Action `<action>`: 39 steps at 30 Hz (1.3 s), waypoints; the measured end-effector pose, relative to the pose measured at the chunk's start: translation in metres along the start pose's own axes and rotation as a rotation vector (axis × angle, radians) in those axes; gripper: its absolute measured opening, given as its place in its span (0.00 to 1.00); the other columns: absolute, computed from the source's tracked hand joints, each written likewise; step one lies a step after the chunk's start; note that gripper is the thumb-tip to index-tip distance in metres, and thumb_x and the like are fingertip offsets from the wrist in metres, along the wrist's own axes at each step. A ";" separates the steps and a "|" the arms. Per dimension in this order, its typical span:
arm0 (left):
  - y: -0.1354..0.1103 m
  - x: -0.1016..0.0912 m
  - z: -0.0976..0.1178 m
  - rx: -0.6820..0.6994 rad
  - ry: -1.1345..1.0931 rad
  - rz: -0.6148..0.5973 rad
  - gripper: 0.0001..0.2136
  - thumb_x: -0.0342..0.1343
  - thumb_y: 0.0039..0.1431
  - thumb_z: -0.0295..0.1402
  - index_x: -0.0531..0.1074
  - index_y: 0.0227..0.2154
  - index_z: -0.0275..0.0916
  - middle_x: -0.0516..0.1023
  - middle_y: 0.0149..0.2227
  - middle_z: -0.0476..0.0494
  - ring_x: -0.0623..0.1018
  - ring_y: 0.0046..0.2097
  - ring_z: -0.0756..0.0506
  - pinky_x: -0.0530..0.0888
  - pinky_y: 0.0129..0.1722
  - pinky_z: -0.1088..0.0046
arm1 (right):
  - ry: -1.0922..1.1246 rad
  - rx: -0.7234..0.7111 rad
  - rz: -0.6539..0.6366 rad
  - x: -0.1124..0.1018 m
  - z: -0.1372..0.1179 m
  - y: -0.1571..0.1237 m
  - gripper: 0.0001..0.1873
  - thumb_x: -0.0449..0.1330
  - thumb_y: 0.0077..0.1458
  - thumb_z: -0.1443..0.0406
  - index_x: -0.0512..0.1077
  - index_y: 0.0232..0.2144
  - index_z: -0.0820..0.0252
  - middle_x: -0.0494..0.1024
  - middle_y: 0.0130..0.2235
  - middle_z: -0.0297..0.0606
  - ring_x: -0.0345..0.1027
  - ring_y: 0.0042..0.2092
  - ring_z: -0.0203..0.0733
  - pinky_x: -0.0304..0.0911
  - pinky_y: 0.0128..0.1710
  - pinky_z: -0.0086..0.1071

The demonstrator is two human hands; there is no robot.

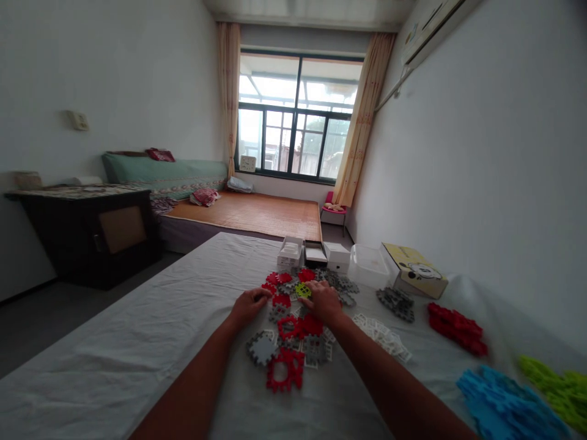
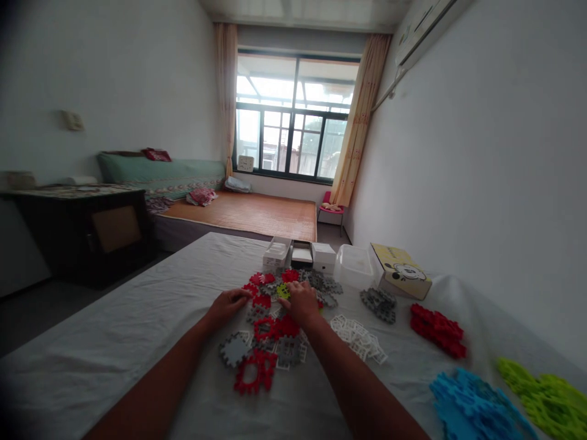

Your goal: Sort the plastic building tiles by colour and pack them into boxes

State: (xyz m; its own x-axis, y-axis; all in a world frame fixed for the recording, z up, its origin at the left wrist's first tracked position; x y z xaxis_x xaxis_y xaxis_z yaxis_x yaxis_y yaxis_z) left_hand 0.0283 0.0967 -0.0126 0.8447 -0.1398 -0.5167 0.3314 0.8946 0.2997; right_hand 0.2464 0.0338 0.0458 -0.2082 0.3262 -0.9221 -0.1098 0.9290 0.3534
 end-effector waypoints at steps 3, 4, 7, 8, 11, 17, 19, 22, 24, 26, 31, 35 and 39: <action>0.000 0.001 -0.002 0.000 0.007 0.009 0.14 0.52 0.51 0.39 0.78 0.35 0.40 0.81 0.37 0.46 0.79 0.40 0.45 0.72 0.42 0.73 | -0.050 0.034 -0.037 0.007 -0.003 0.006 0.19 0.57 0.54 0.55 0.70 0.48 0.53 0.75 0.48 0.42 0.63 0.51 0.50 0.59 0.46 0.43; 0.000 0.001 -0.002 -0.001 0.007 0.008 0.14 0.52 0.51 0.39 0.78 0.35 0.40 0.81 0.37 0.46 0.79 0.40 0.45 0.72 0.42 0.73 | -0.043 0.027 -0.037 0.007 -0.005 0.006 0.17 0.58 0.54 0.57 0.71 0.46 0.52 0.75 0.49 0.40 0.63 0.51 0.49 0.59 0.46 0.42; 0.000 0.000 0.000 -0.007 0.009 -0.003 0.14 0.52 0.51 0.39 0.78 0.35 0.40 0.81 0.37 0.46 0.78 0.41 0.44 0.72 0.42 0.72 | 0.032 -0.022 0.007 -0.004 -0.012 -0.005 0.17 0.59 0.52 0.62 0.71 0.46 0.50 0.72 0.52 0.37 0.62 0.52 0.47 0.59 0.47 0.39; 0.000 -0.001 0.001 -0.011 0.011 -0.008 0.15 0.52 0.50 0.40 0.78 0.35 0.40 0.81 0.38 0.46 0.78 0.41 0.44 0.72 0.42 0.72 | 0.070 -0.038 0.023 -0.010 -0.014 -0.012 0.19 0.59 0.51 0.63 0.70 0.47 0.51 0.72 0.53 0.37 0.62 0.52 0.47 0.59 0.47 0.39; 0.000 -0.003 0.004 -0.035 0.018 -0.020 0.16 0.52 0.49 0.42 0.78 0.35 0.40 0.81 0.38 0.46 0.78 0.41 0.43 0.72 0.42 0.72 | 0.187 -0.084 0.010 -0.031 -0.018 -0.042 0.18 0.59 0.53 0.60 0.70 0.47 0.53 0.75 0.48 0.37 0.65 0.49 0.46 0.60 0.48 0.36; 0.004 -0.006 0.008 -0.049 0.069 -0.043 0.18 0.53 0.47 0.46 0.78 0.35 0.41 0.82 0.37 0.46 0.78 0.41 0.41 0.72 0.43 0.70 | 0.261 0.015 0.023 -0.088 0.048 -0.121 0.20 0.56 0.55 0.52 0.72 0.46 0.53 0.78 0.43 0.39 0.68 0.46 0.45 0.61 0.47 0.36; 0.006 -0.006 0.008 -0.039 0.107 -0.057 0.19 0.53 0.47 0.48 0.78 0.36 0.42 0.82 0.38 0.47 0.78 0.42 0.41 0.73 0.43 0.70 | 0.221 0.145 0.114 -0.113 0.106 -0.152 0.21 0.55 0.55 0.51 0.71 0.47 0.54 0.77 0.45 0.41 0.68 0.47 0.45 0.61 0.49 0.36; 0.008 -0.008 0.006 -0.038 0.172 -0.054 0.19 0.53 0.46 0.49 0.78 0.35 0.44 0.82 0.38 0.48 0.78 0.43 0.40 0.73 0.42 0.71 | 0.048 0.423 0.304 -0.155 0.212 -0.210 0.23 0.52 0.55 0.51 0.69 0.49 0.54 0.75 0.48 0.41 0.67 0.48 0.47 0.60 0.50 0.38; 0.010 -0.010 0.004 -0.032 0.217 -0.044 0.19 0.53 0.46 0.50 0.79 0.35 0.45 0.82 0.39 0.48 0.78 0.43 0.40 0.73 0.41 0.71 | -0.154 0.605 0.419 -0.181 0.275 -0.253 0.23 0.52 0.55 0.52 0.69 0.48 0.58 0.76 0.46 0.44 0.67 0.47 0.49 0.60 0.50 0.40; 0.011 -0.010 0.004 -0.019 0.253 -0.046 0.20 0.53 0.46 0.50 0.79 0.36 0.45 0.82 0.39 0.48 0.79 0.43 0.40 0.74 0.41 0.71 | -0.350 0.728 0.444 -0.195 0.319 -0.289 0.23 0.52 0.54 0.53 0.69 0.47 0.60 0.76 0.46 0.45 0.66 0.47 0.51 0.60 0.48 0.43; 0.008 -0.010 0.011 0.008 0.295 -0.044 0.19 0.52 0.48 0.49 0.78 0.35 0.45 0.82 0.38 0.49 0.79 0.42 0.41 0.74 0.39 0.73 | -0.620 0.717 0.256 -0.182 0.373 -0.330 0.19 0.52 0.53 0.58 0.72 0.44 0.57 0.75 0.48 0.44 0.61 0.52 0.55 0.62 0.41 0.43; 0.000 -0.008 0.023 0.023 0.284 -0.029 0.17 0.51 0.48 0.48 0.78 0.34 0.45 0.82 0.36 0.49 0.79 0.41 0.42 0.74 0.40 0.72 | -0.694 0.627 0.280 -0.170 0.390 -0.334 0.15 0.53 0.49 0.59 0.77 0.36 0.53 0.75 0.48 0.47 0.61 0.52 0.57 0.59 0.43 0.48; -0.005 -0.006 0.027 0.020 0.268 -0.022 0.16 0.50 0.50 0.45 0.78 0.34 0.44 0.82 0.37 0.49 0.79 0.40 0.43 0.73 0.41 0.71 | -0.629 0.472 0.390 -0.163 0.365 -0.292 0.18 0.51 0.51 0.57 0.77 0.35 0.56 0.75 0.47 0.52 0.62 0.51 0.58 0.56 0.50 0.50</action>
Point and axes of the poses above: each hand's wrist, its own y-axis towards the middle knuckle, its own x-axis out of the palm, z = x × y, the point moved 7 cm from there along y, towards the middle knuckle
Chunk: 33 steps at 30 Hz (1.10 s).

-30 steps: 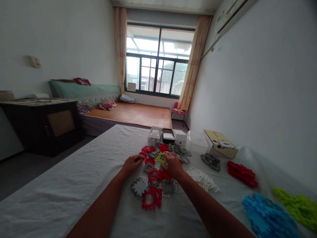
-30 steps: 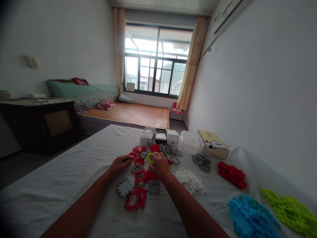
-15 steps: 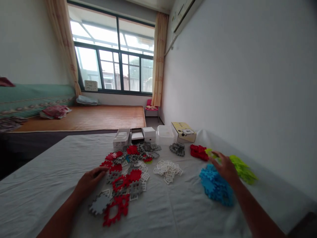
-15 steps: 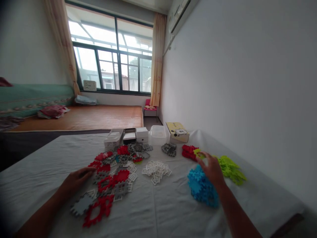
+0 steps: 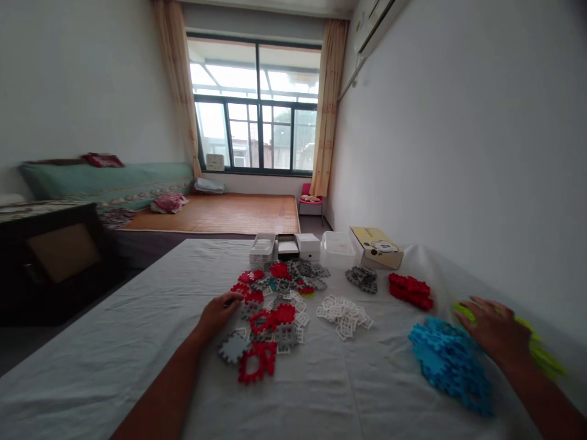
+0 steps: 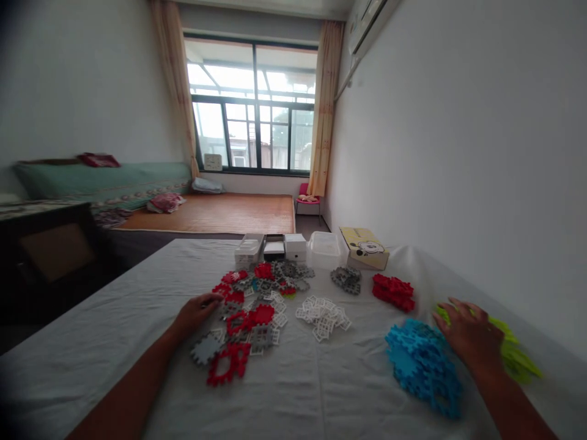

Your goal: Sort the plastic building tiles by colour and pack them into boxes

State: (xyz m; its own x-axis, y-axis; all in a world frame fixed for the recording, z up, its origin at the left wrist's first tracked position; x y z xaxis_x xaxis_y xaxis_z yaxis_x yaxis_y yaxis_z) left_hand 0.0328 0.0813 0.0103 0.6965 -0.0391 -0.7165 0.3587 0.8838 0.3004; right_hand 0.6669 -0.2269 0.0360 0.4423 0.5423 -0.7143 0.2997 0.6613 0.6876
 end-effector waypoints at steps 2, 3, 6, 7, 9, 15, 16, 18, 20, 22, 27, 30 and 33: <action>-0.001 0.001 -0.001 -0.010 0.003 0.002 0.15 0.50 0.51 0.44 0.78 0.34 0.44 0.82 0.37 0.49 0.79 0.40 0.43 0.73 0.41 0.71 | 0.148 -0.079 0.014 -0.017 -0.057 0.015 0.20 0.50 0.53 0.55 0.76 0.38 0.57 0.76 0.46 0.49 0.63 0.50 0.56 0.56 0.52 0.48; -0.001 0.002 -0.002 -0.014 0.007 0.005 0.15 0.50 0.51 0.43 0.78 0.34 0.44 0.82 0.37 0.49 0.79 0.41 0.43 0.73 0.41 0.71 | 0.245 -0.111 0.002 -0.029 -0.092 0.022 0.21 0.50 0.54 0.54 0.75 0.40 0.57 0.76 0.46 0.47 0.64 0.50 0.54 0.57 0.52 0.47; -0.002 0.004 -0.004 -0.008 0.015 -0.001 0.14 0.50 0.52 0.41 0.78 0.35 0.43 0.81 0.39 0.48 0.78 0.41 0.44 0.72 0.41 0.72 | 0.582 -0.294 -0.159 -0.065 -0.216 0.025 0.20 0.51 0.56 0.55 0.73 0.45 0.57 0.76 0.47 0.43 0.66 0.51 0.47 0.59 0.53 0.42; -0.003 0.005 -0.004 -0.002 0.016 -0.005 0.14 0.49 0.53 0.41 0.78 0.35 0.43 0.81 0.39 0.48 0.78 0.41 0.44 0.72 0.41 0.72 | 0.679 -0.364 -0.257 -0.075 -0.258 0.021 0.19 0.51 0.57 0.57 0.72 0.46 0.57 0.76 0.48 0.43 0.66 0.51 0.46 0.60 0.52 0.39; -0.003 0.007 -0.005 0.003 0.016 -0.009 0.14 0.49 0.53 0.39 0.77 0.36 0.42 0.81 0.38 0.47 0.78 0.41 0.44 0.71 0.40 0.73 | 0.793 -0.480 -0.467 -0.087 -0.329 0.005 0.20 0.51 0.58 0.57 0.70 0.49 0.56 0.75 0.49 0.42 0.67 0.51 0.45 0.62 0.51 0.37; -0.004 0.006 -0.005 -0.005 0.016 -0.010 0.13 0.49 0.54 0.38 0.77 0.36 0.43 0.81 0.39 0.48 0.78 0.41 0.45 0.71 0.39 0.74 | 0.721 -0.503 -0.646 -0.082 -0.431 -0.018 0.33 0.58 0.52 0.51 0.65 0.55 0.63 0.69 0.54 0.53 0.63 0.55 0.57 0.59 0.53 0.44; -0.004 0.006 -0.005 -0.006 0.013 -0.012 0.13 0.49 0.54 0.37 0.77 0.36 0.43 0.81 0.39 0.48 0.78 0.41 0.45 0.71 0.39 0.74 | 0.727 -0.502 -0.641 -0.081 -0.439 -0.018 0.31 0.57 0.53 0.51 0.66 0.54 0.64 0.70 0.53 0.54 0.62 0.55 0.56 0.59 0.53 0.44; -0.003 0.007 -0.006 -0.015 0.006 -0.015 0.13 0.50 0.54 0.37 0.78 0.36 0.42 0.81 0.38 0.48 0.78 0.41 0.45 0.71 0.39 0.75 | 0.801 -0.556 -0.629 -0.081 -0.456 -0.015 0.27 0.56 0.55 0.52 0.67 0.52 0.62 0.72 0.52 0.51 0.63 0.54 0.52 0.58 0.53 0.42; -0.002 0.007 -0.007 -0.026 0.003 -0.010 0.12 0.50 0.53 0.36 0.78 0.36 0.42 0.81 0.38 0.49 0.78 0.40 0.45 0.71 0.39 0.75 | 0.897 -0.607 -0.610 -0.080 -0.465 -0.005 0.24 0.54 0.57 0.53 0.67 0.52 0.59 0.72 0.52 0.46 0.65 0.53 0.47 0.59 0.52 0.37; -0.001 0.007 -0.009 -0.031 -0.003 -0.002 0.12 0.50 0.53 0.35 0.78 0.36 0.43 0.81 0.38 0.49 0.78 0.41 0.45 0.71 0.40 0.75 | 0.890 -0.541 -0.597 -0.068 -0.460 0.017 0.21 0.51 0.59 0.54 0.68 0.51 0.56 0.72 0.52 0.41 0.66 0.52 0.41 0.58 0.52 0.32; -0.001 0.008 -0.010 -0.032 -0.029 0.020 0.12 0.51 0.52 0.35 0.78 0.36 0.43 0.81 0.38 0.49 0.78 0.40 0.45 0.71 0.39 0.74 | 0.623 -0.201 -0.625 -0.002 -0.410 0.089 0.21 0.44 0.63 0.57 0.70 0.49 0.59 0.72 0.53 0.44 0.61 0.56 0.44 0.49 0.57 0.38; 0.001 0.007 -0.010 -0.038 -0.075 0.055 0.12 0.50 0.52 0.34 0.78 0.35 0.42 0.81 0.37 0.49 0.78 0.40 0.46 0.71 0.40 0.75 | 0.535 -0.065 -0.700 0.034 -0.394 0.107 0.25 0.43 0.62 0.54 0.69 0.50 0.60 0.73 0.50 0.50 0.64 0.53 0.51 0.54 0.53 0.44; 0.002 0.004 -0.011 -0.033 -0.133 0.110 0.12 0.50 0.52 0.34 0.77 0.35 0.42 0.81 0.38 0.49 0.78 0.41 0.47 0.71 0.43 0.74 | 0.508 0.004 -0.733 0.050 -0.402 0.104 0.31 0.40 0.60 0.48 0.64 0.56 0.59 0.69 0.54 0.52 0.62 0.55 0.55 0.55 0.51 0.49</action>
Point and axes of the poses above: each hand's wrist, its own y-axis towards the middle knuckle, its own x-axis out of the palm, z = x × y, the point moved 7 cm from there along y, towards the middle knuckle
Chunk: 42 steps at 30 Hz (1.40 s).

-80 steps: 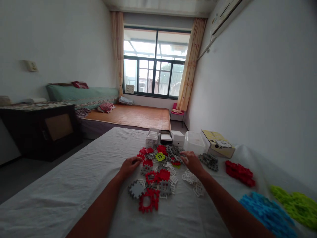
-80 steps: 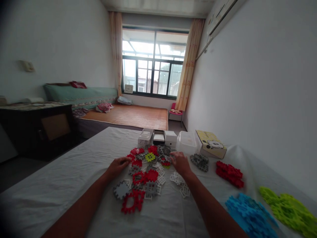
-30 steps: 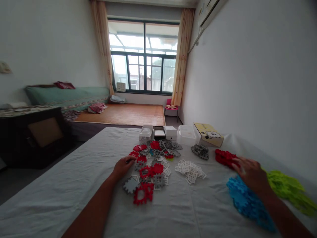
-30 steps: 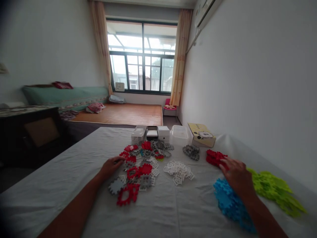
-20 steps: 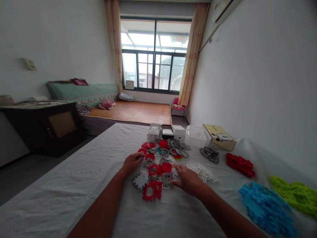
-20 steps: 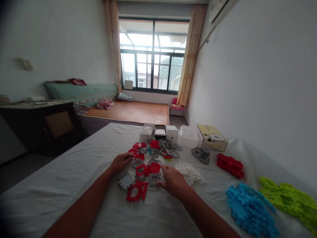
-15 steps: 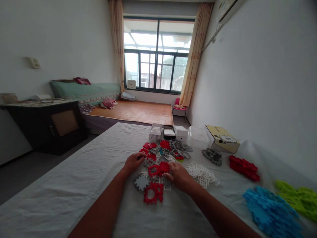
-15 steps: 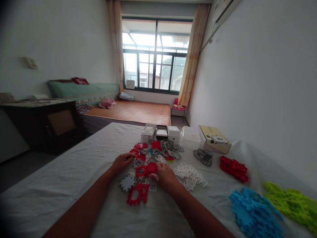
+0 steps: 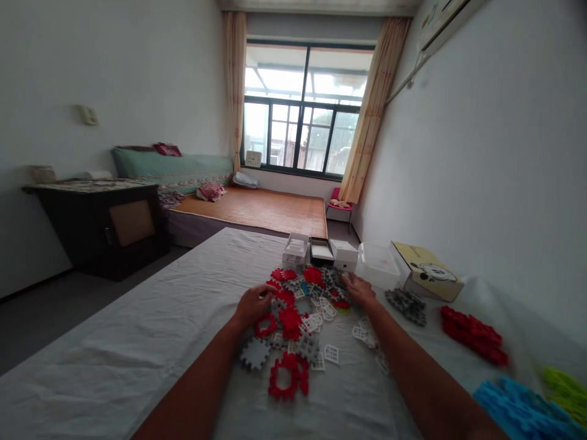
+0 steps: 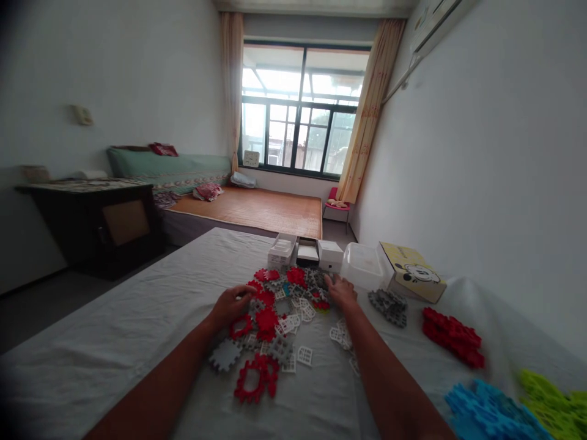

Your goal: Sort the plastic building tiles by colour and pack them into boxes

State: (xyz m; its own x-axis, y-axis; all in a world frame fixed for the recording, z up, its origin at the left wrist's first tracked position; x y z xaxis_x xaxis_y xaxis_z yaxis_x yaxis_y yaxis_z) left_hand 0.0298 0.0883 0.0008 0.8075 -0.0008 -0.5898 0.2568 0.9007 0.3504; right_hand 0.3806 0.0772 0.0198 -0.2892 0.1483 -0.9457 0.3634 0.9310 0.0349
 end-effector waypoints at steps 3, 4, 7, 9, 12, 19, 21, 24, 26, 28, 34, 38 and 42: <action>0.001 -0.005 0.000 0.002 -0.018 0.063 0.13 0.49 0.53 0.35 0.77 0.36 0.41 0.80 0.39 0.46 0.77 0.43 0.45 0.71 0.47 0.70 | 0.016 -0.020 -0.003 0.019 -0.019 -0.008 0.33 0.41 0.58 0.44 0.61 0.58 0.51 0.64 0.59 0.48 0.57 0.58 0.54 0.53 0.53 0.52; 0.001 -0.007 0.001 0.004 -0.013 0.082 0.13 0.49 0.54 0.36 0.77 0.36 0.40 0.80 0.40 0.46 0.77 0.44 0.45 0.70 0.48 0.69 | 0.022 -0.037 -0.004 0.025 -0.028 -0.014 0.32 0.42 0.57 0.43 0.62 0.57 0.49 0.63 0.59 0.46 0.56 0.59 0.54 0.53 0.54 0.52; 0.002 -0.012 0.003 0.026 0.022 0.133 0.15 0.49 0.56 0.39 0.76 0.40 0.40 0.78 0.43 0.43 0.75 0.47 0.44 0.69 0.51 0.67 | 0.152 -0.135 0.022 0.038 -0.056 -0.033 0.30 0.47 0.56 0.46 0.64 0.55 0.51 0.62 0.59 0.47 0.53 0.60 0.54 0.49 0.56 0.54; 0.003 -0.014 0.005 0.049 0.040 0.153 0.16 0.49 0.57 0.41 0.74 0.42 0.40 0.77 0.45 0.42 0.73 0.50 0.44 0.67 0.53 0.65 | 0.309 -0.241 0.040 0.040 -0.076 -0.047 0.28 0.48 0.57 0.49 0.66 0.54 0.57 0.64 0.59 0.50 0.52 0.61 0.53 0.46 0.58 0.54; 0.003 -0.016 0.005 0.072 0.036 0.173 0.17 0.48 0.57 0.42 0.74 0.43 0.38 0.76 0.47 0.41 0.72 0.51 0.43 0.66 0.55 0.64 | 0.454 -0.370 0.020 0.031 -0.098 -0.062 0.27 0.44 0.60 0.51 0.66 0.54 0.60 0.68 0.57 0.47 0.56 0.60 0.46 0.48 0.60 0.44; 0.004 -0.020 -0.002 0.045 -0.016 0.198 0.18 0.45 0.60 0.42 0.74 0.42 0.37 0.77 0.46 0.40 0.73 0.49 0.43 0.67 0.53 0.66 | 0.600 -0.418 -0.001 -0.012 -0.063 -0.081 0.22 0.46 0.60 0.55 0.67 0.51 0.58 0.73 0.51 0.42 0.68 0.49 0.42 0.62 0.50 0.37; 0.005 -0.019 -0.002 0.046 -0.010 0.189 0.18 0.45 0.60 0.41 0.75 0.41 0.37 0.77 0.45 0.40 0.73 0.49 0.43 0.66 0.53 0.66 | 0.506 -0.425 -0.031 -0.006 -0.048 -0.092 0.19 0.52 0.57 0.59 0.69 0.48 0.59 0.75 0.48 0.43 0.71 0.43 0.41 0.63 0.48 0.38; 0.006 -0.018 -0.002 0.039 0.010 0.181 0.18 0.45 0.60 0.42 0.75 0.40 0.37 0.77 0.45 0.40 0.73 0.49 0.44 0.66 0.54 0.67 | 0.385 -0.502 -0.059 0.010 -0.040 -0.115 0.21 0.59 0.51 0.60 0.70 0.48 0.58 0.74 0.47 0.43 0.70 0.43 0.43 0.63 0.48 0.40; 0.006 -0.018 -0.002 0.027 0.025 0.171 0.17 0.45 0.59 0.42 0.75 0.40 0.38 0.77 0.45 0.41 0.72 0.50 0.44 0.66 0.54 0.67 | 0.366 -0.562 -0.052 0.018 -0.042 -0.128 0.25 0.64 0.45 0.61 0.70 0.48 0.58 0.73 0.48 0.43 0.67 0.47 0.46 0.61 0.50 0.41; 0.005 -0.016 -0.002 0.023 0.029 0.152 0.17 0.45 0.59 0.42 0.75 0.40 0.38 0.77 0.45 0.40 0.72 0.50 0.44 0.66 0.54 0.67 | 0.377 -0.602 -0.058 0.022 -0.047 -0.135 0.28 0.66 0.42 0.63 0.69 0.49 0.58 0.73 0.47 0.44 0.66 0.49 0.47 0.62 0.49 0.40; 0.005 -0.012 0.004 0.023 0.034 0.084 0.17 0.46 0.58 0.43 0.75 0.38 0.39 0.78 0.44 0.41 0.74 0.48 0.43 0.67 0.52 0.67 | 0.469 -0.547 -0.079 0.018 -0.055 -0.136 0.24 0.65 0.42 0.63 0.69 0.44 0.57 0.75 0.39 0.37 0.68 0.31 0.37 0.65 0.35 0.33; 0.007 -0.012 0.007 0.025 0.069 0.064 0.17 0.47 0.58 0.43 0.76 0.37 0.40 0.78 0.44 0.41 0.74 0.48 0.43 0.67 0.51 0.66 | 0.529 -0.457 0.065 -0.005 -0.036 -0.120 0.13 0.58 0.51 0.59 0.71 0.38 0.58 0.76 0.28 0.33 0.68 0.28 0.37 0.63 0.31 0.30; 0.008 -0.012 0.007 0.044 0.090 0.055 0.17 0.46 0.57 0.44 0.76 0.38 0.40 0.78 0.44 0.41 0.74 0.48 0.42 0.67 0.51 0.67 | 0.494 -0.227 0.313 -0.042 0.036 -0.087 0.20 0.49 0.56 0.55 0.73 0.39 0.63 0.78 0.31 0.41 0.71 0.31 0.42 0.64 0.34 0.32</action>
Point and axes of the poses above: each hand's wrist, its own y-axis towards the middle knuckle, its own x-axis out of the palm, z = x × y, the point moved 7 cm from there along y, towards the middle knuckle
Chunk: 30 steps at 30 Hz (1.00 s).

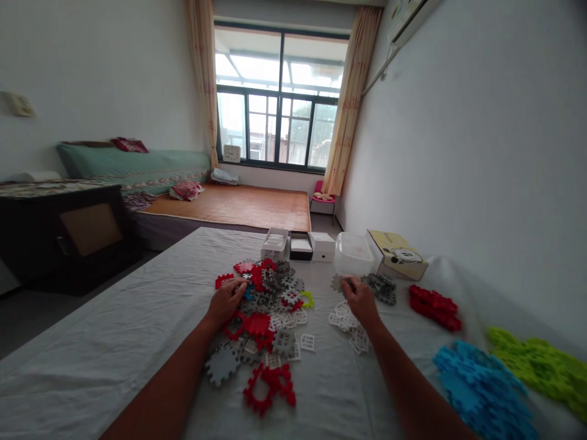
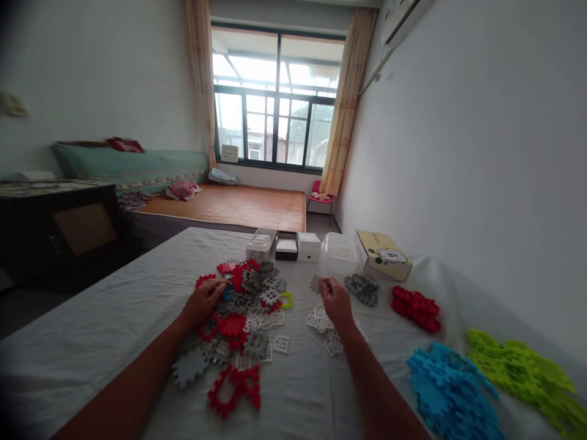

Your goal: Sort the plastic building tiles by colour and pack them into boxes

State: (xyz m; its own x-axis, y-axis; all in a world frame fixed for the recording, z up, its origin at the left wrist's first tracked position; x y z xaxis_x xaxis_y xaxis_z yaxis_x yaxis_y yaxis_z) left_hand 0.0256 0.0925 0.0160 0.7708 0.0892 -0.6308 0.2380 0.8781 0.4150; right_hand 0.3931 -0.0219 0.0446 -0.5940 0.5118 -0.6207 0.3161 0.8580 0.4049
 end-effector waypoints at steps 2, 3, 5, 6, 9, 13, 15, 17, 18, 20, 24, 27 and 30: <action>0.000 0.000 -0.001 0.011 0.007 0.001 0.17 0.46 0.57 0.43 0.76 0.38 0.40 0.78 0.44 0.41 0.74 0.48 0.42 0.68 0.51 0.66 | -0.066 0.092 0.049 -0.025 0.034 0.014 0.23 0.47 0.55 0.56 0.71 0.43 0.65 0.78 0.31 0.42 0.72 0.29 0.42 0.65 0.33 0.33; 0.000 0.001 -0.002 0.014 0.010 0.003 0.17 0.47 0.57 0.43 0.76 0.38 0.40 0.78 0.43 0.41 0.74 0.48 0.42 0.68 0.51 0.66 | -0.104 0.128 0.048 -0.033 0.049 0.020 0.23 0.47 0.55 0.57 0.70 0.45 0.66 0.79 0.30 0.41 0.72 0.28 0.41 0.65 0.32 0.33; 0.001 0.001 -0.003 0.020 0.017 0.010 0.17 0.47 0.56 0.43 0.76 0.37 0.40 0.78 0.43 0.41 0.74 0.48 0.42 0.68 0.51 0.66 | -0.191 0.170 0.027 -0.043 0.071 0.031 0.23 0.50 0.53 0.59 0.69 0.48 0.64 0.79 0.30 0.39 0.72 0.26 0.40 0.65 0.32 0.32; 0.001 0.001 -0.003 0.020 0.021 0.014 0.17 0.47 0.56 0.43 0.77 0.37 0.40 0.78 0.43 0.41 0.74 0.48 0.42 0.68 0.51 0.66 | -0.235 0.176 0.017 -0.045 0.077 0.036 0.21 0.51 0.53 0.60 0.69 0.47 0.63 0.79 0.30 0.38 0.72 0.27 0.39 0.65 0.33 0.31; 0.000 0.001 -0.004 0.018 0.027 0.016 0.17 0.47 0.56 0.43 0.77 0.36 0.40 0.78 0.44 0.42 0.74 0.48 0.42 0.68 0.51 0.66 | -0.326 0.173 0.019 -0.046 0.080 0.051 0.17 0.56 0.50 0.63 0.72 0.42 0.63 0.80 0.30 0.41 0.74 0.30 0.41 0.65 0.35 0.32; 0.000 0.001 -0.003 0.019 0.023 0.003 0.16 0.46 0.56 0.42 0.76 0.36 0.41 0.78 0.43 0.42 0.75 0.47 0.42 0.68 0.51 0.66 | -0.384 0.106 0.073 -0.045 0.060 0.058 0.16 0.55 0.50 0.66 0.71 0.42 0.65 0.78 0.40 0.51 0.73 0.41 0.47 0.63 0.42 0.36; 0.000 0.002 -0.003 0.019 0.033 0.000 0.16 0.46 0.57 0.42 0.76 0.37 0.40 0.78 0.43 0.41 0.75 0.47 0.42 0.68 0.50 0.66 | -0.385 0.044 0.063 -0.035 0.039 0.049 0.16 0.54 0.52 0.67 0.71 0.44 0.64 0.78 0.42 0.49 0.72 0.43 0.46 0.62 0.45 0.36; 0.000 0.003 -0.004 0.022 0.053 0.002 0.16 0.46 0.57 0.41 0.76 0.37 0.40 0.78 0.43 0.41 0.74 0.48 0.42 0.68 0.51 0.65 | -0.332 -0.056 -0.060 -0.010 0.011 0.032 0.15 0.54 0.54 0.66 0.72 0.43 0.61 0.79 0.39 0.43 0.72 0.40 0.43 0.63 0.44 0.34; 0.000 0.003 -0.004 0.026 0.063 0.004 0.16 0.46 0.57 0.41 0.76 0.38 0.40 0.78 0.43 0.41 0.74 0.48 0.42 0.68 0.51 0.65 | -0.297 -0.125 -0.147 0.008 -0.006 0.020 0.14 0.54 0.54 0.65 0.72 0.42 0.60 0.79 0.38 0.41 0.72 0.37 0.41 0.63 0.42 0.33; -0.001 0.004 -0.003 0.036 0.078 0.002 0.16 0.46 0.57 0.40 0.76 0.38 0.40 0.78 0.44 0.42 0.74 0.48 0.42 0.68 0.51 0.65 | -0.237 -0.271 -0.292 0.041 -0.041 -0.005 0.13 0.53 0.56 0.64 0.72 0.42 0.59 0.79 0.39 0.39 0.72 0.38 0.41 0.64 0.43 0.33; -0.003 0.005 -0.002 0.055 0.089 -0.002 0.16 0.46 0.57 0.40 0.77 0.38 0.41 0.78 0.44 0.43 0.74 0.48 0.43 0.68 0.51 0.67 | -0.227 -0.391 -0.313 0.082 -0.084 -0.038 0.19 0.52 0.59 0.60 0.67 0.51 0.56 0.73 0.51 0.40 0.62 0.53 0.46 0.58 0.52 0.39; -0.004 0.005 0.001 0.069 0.091 -0.003 0.15 0.47 0.56 0.40 0.77 0.37 0.40 0.78 0.43 0.43 0.74 0.47 0.43 0.68 0.51 0.67 | -0.251 -0.398 -0.326 0.097 -0.089 -0.046 0.21 0.54 0.58 0.57 0.65 0.54 0.50 0.68 0.57 0.41 0.56 0.57 0.52 0.57 0.52 0.46; -0.005 0.005 0.003 0.075 0.099 -0.003 0.15 0.47 0.56 0.39 0.77 0.37 0.40 0.78 0.43 0.43 0.74 0.47 0.43 0.68 0.51 0.66 | -0.277 -0.421 -0.349 0.101 -0.086 -0.050 0.19 0.58 0.55 0.60 0.68 0.50 0.48 0.69 0.56 0.40 0.59 0.56 0.52 0.58 0.50 0.46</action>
State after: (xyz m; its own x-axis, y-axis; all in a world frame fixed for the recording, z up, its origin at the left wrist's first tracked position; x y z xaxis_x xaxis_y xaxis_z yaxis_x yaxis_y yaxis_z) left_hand 0.0299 0.0875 0.0131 0.7089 0.1352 -0.6922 0.2871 0.8411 0.4583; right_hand 0.2536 -0.0163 0.0192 -0.3772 0.2444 -0.8933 -0.2154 0.9150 0.3412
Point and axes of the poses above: each hand's wrist, its own y-axis towards the middle knuckle, its own x-axis out of the palm, z = x × y, the point moved 7 cm from there along y, towards the middle knuckle
